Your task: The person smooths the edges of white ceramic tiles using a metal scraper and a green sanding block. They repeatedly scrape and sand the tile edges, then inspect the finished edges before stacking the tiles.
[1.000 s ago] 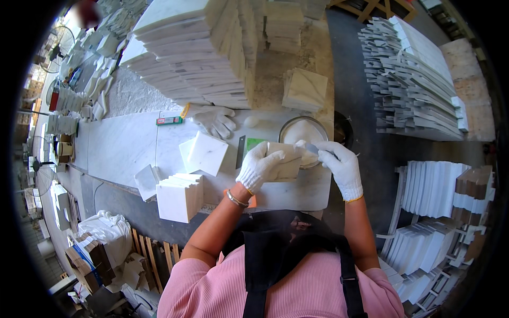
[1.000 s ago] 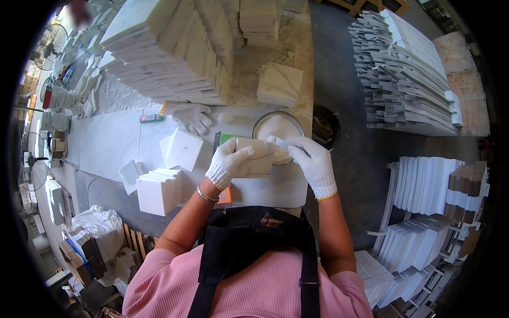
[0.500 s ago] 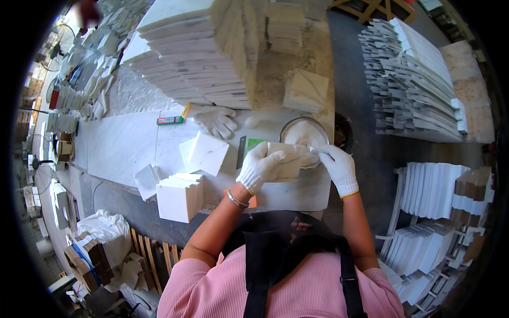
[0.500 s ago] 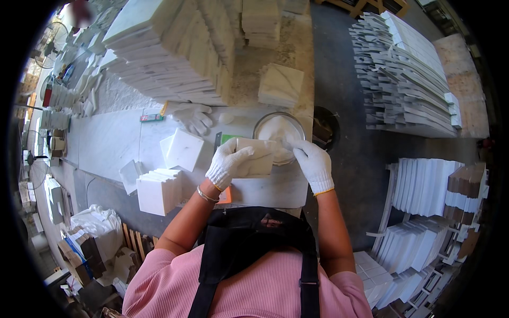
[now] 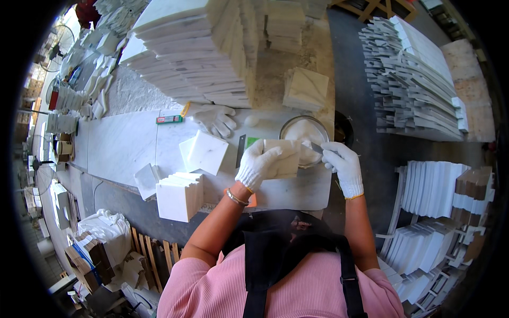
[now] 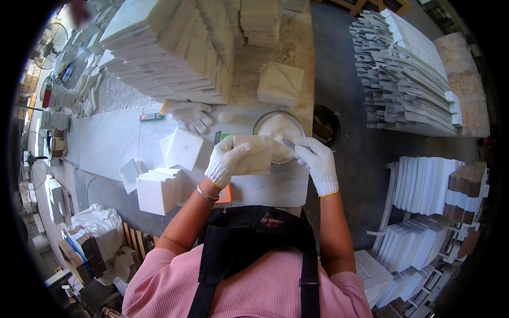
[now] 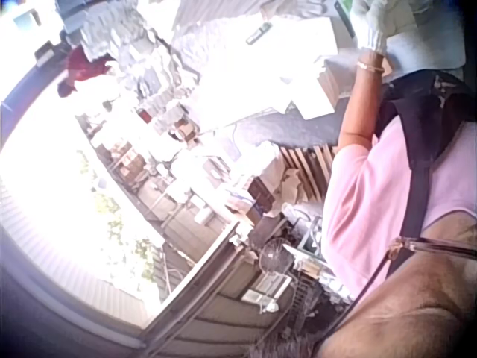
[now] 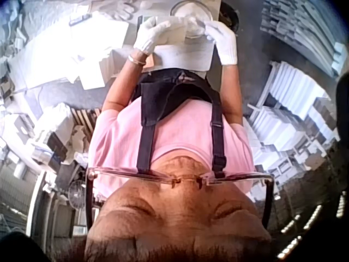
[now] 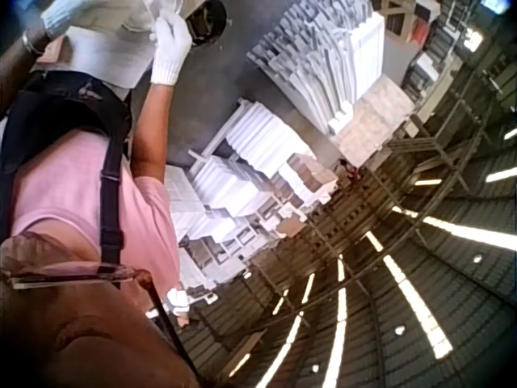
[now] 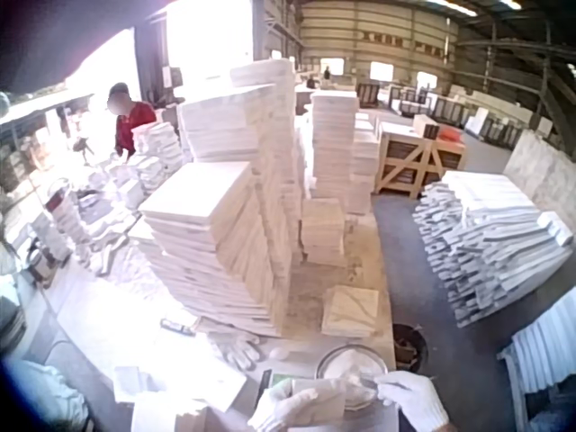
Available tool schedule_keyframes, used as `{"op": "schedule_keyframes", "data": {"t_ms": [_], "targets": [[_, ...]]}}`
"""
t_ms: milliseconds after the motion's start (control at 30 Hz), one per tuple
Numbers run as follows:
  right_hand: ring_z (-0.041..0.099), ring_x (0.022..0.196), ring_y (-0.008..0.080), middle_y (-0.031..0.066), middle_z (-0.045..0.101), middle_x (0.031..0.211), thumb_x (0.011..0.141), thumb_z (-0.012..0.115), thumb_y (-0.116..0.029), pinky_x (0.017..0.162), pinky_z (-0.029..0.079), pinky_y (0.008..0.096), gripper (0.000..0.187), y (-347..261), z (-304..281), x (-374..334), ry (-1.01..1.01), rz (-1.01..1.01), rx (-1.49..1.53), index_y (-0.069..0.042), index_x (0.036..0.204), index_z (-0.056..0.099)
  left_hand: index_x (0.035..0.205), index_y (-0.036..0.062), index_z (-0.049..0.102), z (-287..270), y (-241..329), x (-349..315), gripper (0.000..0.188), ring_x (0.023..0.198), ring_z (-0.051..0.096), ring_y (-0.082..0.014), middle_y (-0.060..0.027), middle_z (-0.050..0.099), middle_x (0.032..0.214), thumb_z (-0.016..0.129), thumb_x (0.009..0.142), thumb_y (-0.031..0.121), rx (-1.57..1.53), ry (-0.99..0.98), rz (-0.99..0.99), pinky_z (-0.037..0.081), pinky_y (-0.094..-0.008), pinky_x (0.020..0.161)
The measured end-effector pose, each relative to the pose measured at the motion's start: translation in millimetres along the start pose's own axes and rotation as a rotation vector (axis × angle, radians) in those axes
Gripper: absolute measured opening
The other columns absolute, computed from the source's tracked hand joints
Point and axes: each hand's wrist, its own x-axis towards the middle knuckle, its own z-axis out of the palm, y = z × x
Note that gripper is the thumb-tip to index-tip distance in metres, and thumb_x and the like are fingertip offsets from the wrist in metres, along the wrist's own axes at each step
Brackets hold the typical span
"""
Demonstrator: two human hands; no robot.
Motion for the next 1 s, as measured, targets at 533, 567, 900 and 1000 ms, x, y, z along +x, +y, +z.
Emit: {"op": "schedule_keyframes", "data": {"t_ms": [533, 567, 900, 1000], "targets": [[0.07, 0.081, 0.022, 0.0115, 0.073, 0.093, 0.09, 0.067, -0.016, 0.075, 0.053, 0.0307, 0.021, 29, 1, 15, 0.137, -0.264, -0.404, -0.006, 0.108, 0.072, 0.111, -0.003, 0.065, 7, 3, 4, 0.038, 0.087, 0.063, -0.0115, -0.0077, 0.07, 0.1, 0.07, 0.09, 0.028, -0.126, 0.038, 0.022, 0.053, -0.0278, 0.076], [0.07, 0.081, 0.0223, 0.0119, 0.073, 0.092, 0.091, 0.067, -0.017, 0.074, 0.053, 0.0313, 0.021, 33, 2, 16, 0.092, -0.232, -0.43, -0.006, 0.108, 0.072, 0.111, -0.003, 0.065, 7, 4, 4, 0.038, 0.086, 0.063, -0.0113, -0.0077, 0.07, 0.1, 0.07, 0.09, 0.029, -0.094, 0.043, 0.03, 0.053, -0.0278, 0.076], [0.059, 0.067, 0.0079, 0.0022, 0.069, 0.082, 0.092, 0.064, -0.014, 0.059, 0.044, 0.0216, 0.023, 11, 3, 5, -0.042, 0.005, -0.068, -0.002, 0.111, 0.072, 0.111, -0.0036, 0.065, 0, 0, 7, 0.039, 0.087, 0.061, -0.0117, -0.0071, 0.069, 0.1, 0.072, 0.09, 0.028, -0.01, 0.096, 0.086, 0.053, -0.0279, 0.076], [0.061, 0.072, 0.0085, 0.0025, 0.069, 0.083, 0.092, 0.066, -0.013, 0.063, 0.047, 0.0229, 0.025, -12, 1, -5, -0.01, 0.012, -0.062, -0.001, 0.113, 0.071, 0.112, -0.0042, 0.065, 0, -5, 10, 0.039, 0.088, 0.061, -0.0116, -0.0072, 0.068, 0.101, 0.072, 0.09, 0.028, -0.03, 0.097, 0.099, 0.053, -0.0276, 0.075]]}}
